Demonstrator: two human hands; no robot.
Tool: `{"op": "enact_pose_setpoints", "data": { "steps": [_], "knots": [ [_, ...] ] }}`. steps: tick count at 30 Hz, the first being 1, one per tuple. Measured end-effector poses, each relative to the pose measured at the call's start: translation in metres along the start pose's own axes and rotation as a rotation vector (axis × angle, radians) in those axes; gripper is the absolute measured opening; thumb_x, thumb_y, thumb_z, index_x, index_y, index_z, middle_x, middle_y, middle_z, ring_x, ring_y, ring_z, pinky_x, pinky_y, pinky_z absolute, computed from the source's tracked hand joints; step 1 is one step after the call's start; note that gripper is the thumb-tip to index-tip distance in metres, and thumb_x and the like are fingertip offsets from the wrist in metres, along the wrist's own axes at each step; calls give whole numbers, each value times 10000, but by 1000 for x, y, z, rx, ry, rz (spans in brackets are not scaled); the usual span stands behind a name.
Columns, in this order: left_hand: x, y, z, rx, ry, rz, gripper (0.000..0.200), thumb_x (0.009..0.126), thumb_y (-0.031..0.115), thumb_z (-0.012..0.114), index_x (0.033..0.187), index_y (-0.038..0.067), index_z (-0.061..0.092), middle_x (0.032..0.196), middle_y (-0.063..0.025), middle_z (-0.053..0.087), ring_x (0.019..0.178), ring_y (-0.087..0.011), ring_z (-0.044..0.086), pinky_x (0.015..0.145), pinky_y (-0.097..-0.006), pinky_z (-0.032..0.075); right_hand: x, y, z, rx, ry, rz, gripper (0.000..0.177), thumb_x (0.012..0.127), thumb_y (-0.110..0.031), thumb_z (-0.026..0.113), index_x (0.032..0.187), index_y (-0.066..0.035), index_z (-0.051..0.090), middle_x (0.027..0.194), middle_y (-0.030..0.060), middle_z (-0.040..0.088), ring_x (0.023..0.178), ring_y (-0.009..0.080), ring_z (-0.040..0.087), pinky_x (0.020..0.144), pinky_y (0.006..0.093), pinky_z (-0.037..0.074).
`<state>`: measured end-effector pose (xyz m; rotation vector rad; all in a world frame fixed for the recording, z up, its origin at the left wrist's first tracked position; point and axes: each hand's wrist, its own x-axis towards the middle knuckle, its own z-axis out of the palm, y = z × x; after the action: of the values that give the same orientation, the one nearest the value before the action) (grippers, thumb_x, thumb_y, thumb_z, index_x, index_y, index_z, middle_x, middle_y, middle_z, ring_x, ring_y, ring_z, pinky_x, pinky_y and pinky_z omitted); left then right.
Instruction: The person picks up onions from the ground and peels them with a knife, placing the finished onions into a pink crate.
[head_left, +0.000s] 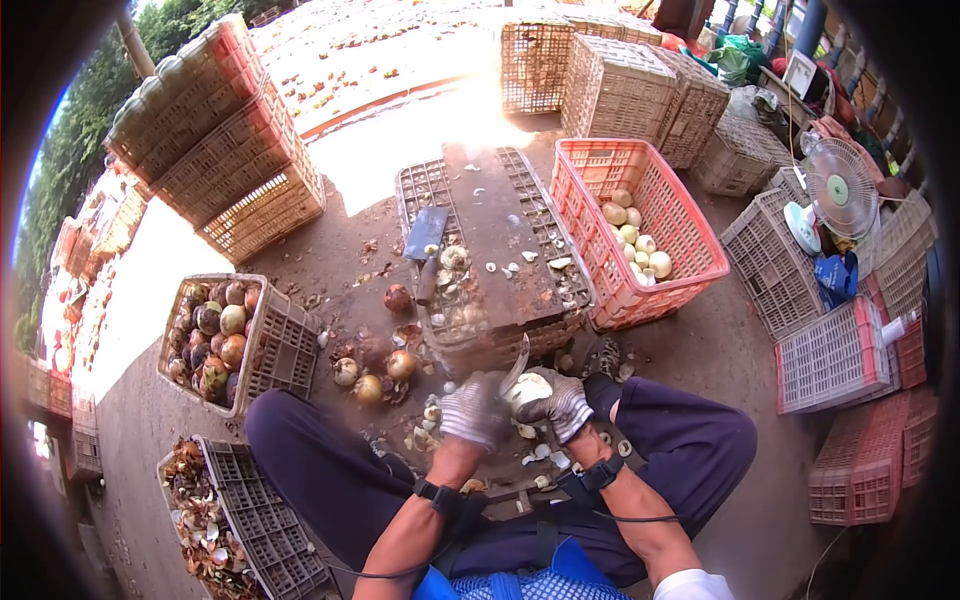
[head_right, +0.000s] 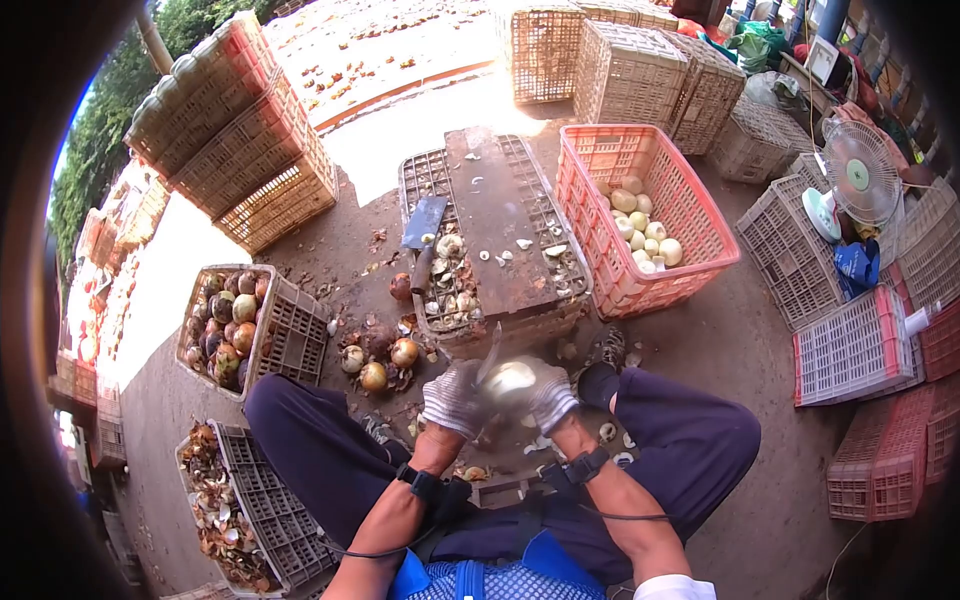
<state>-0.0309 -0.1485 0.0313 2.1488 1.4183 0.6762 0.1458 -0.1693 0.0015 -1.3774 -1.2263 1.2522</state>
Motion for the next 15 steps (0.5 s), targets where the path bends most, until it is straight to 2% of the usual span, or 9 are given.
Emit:
{"op": "enact_pose_setpoints", "data": {
  "steps": [5, 8, 11, 14, 15],
  "knots": [
    [-1, -4, 3, 25, 68, 93, 301, 753, 120, 599, 1053, 94, 597, 905, -162, 613, 832, -368, 609, 712, -481, 485, 2, 7, 0, 93, -23, -29, 459, 630, -233, 858, 1009, -52, 672, 959, 88, 697, 829, 189, 669, 769, 319, 543],
    [1, -5, 6, 37, 71, 108, 275, 759, 116, 584, 1033, 89, 593, 894, -159, 610, 825, -363, 607, 704, -483, 479, 0, 3, -2, 6, 6, -47, 460, 626, -227, 854, 1008, -49, 671, 945, 89, 692, 826, 203, 669, 764, 323, 542],
    [4, -3, 3, 33, 66, 111, 234, 764, 113, 573, 995, 79, 593, 882, -166, 608, 817, -367, 606, 699, -487, 477, 0, 8, -1, 103, 24, 39, 597, 526, -66, 818, 1099, -5, 658, 980, 55, 686, 866, 144, 628, 813, 285, 511],
    [8, -5, 7, 32, 12, 86, 183, 776, 128, 568, 947, 77, 607, 876, -170, 612, 827, -369, 611, 700, -487, 478, -1, 3, -4, -165, 11, -137, 574, 551, -51, 790, 1106, 6, 653, 989, 58, 687, 870, 155, 627, 818, 291, 509],
    [10, -7, 7, 39, -9, 67, 167, 780, 135, 568, 930, 78, 613, 876, -170, 615, 832, -369, 613, 702, -486, 479, 0, 6, -5, -133, 1, -141, 572, 556, -50, 784, 1108, 14, 649, 987, 64, 687, 876, 163, 631, 822, 295, 509]
  ]
}}
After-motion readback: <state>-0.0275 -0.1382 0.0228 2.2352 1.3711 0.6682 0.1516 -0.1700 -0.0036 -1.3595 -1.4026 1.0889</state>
